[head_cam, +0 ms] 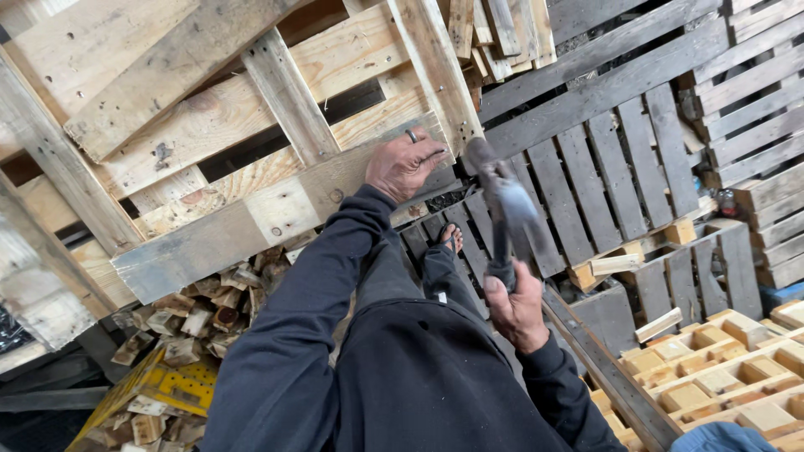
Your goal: The person assembles wooden pallets by placing small wooden blocks onto pallet frames and hammering nails into them. They repeatedly pick up blocks, position them, and drive nails using a hammer, occasionally adjusting the blocks or retrieving more nails from a nearby container.
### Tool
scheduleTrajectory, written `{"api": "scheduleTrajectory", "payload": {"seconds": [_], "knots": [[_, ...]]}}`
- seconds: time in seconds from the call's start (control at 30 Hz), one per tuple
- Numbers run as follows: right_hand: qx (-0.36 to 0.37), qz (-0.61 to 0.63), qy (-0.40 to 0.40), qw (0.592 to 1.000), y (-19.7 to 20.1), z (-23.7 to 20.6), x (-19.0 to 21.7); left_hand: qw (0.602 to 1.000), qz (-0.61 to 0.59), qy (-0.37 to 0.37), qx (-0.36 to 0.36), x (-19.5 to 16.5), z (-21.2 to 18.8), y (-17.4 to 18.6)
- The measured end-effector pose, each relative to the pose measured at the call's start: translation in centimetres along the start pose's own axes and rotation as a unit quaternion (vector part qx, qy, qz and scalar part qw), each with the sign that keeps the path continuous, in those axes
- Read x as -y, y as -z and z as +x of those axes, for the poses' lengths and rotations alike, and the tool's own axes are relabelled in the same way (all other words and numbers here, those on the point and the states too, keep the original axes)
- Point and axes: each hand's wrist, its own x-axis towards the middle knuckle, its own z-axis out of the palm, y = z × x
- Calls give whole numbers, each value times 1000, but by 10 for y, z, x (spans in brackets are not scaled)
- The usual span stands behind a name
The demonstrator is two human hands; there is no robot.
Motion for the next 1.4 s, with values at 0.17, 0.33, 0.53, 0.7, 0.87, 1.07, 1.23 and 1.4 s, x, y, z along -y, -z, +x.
{"api": "scheduleTrajectory", "payload": {"seconds": [0.17, 0.33, 0.53, 0.7, 0.87, 1.07, 1.23, 1.4], "knots": [[50, -56, -144, 987, 5, 4, 18, 1000, -7, -4, 13, 10, 1, -8], [-30, 138, 63, 988, 5, -7, 28, 992, -61, 106, -15, 20, -3, -14], [13, 13, -143, 990, -2, 11, 16, 979, -123, 99, -126, 24, -4, -21], [-45, 276, -65, 958, 0, -20, -1, 976, -106, 104, -158, 21, -1, -10], [-61, 305, -131, 941, -4, -47, -28, 975, 183, 21, -124, 15, -21, 37], [129, 456, -365, 801, -26, -59, -36, 927, 374, 8, -20, 33, -16, 41], [101, 676, -403, 609, -55, -60, -6, 909, 416, -18, 23, 53, -6, 32], [79, 801, -377, 458, -80, -37, 50, 914, 403, -38, 27, 52, 2, 40]]}}
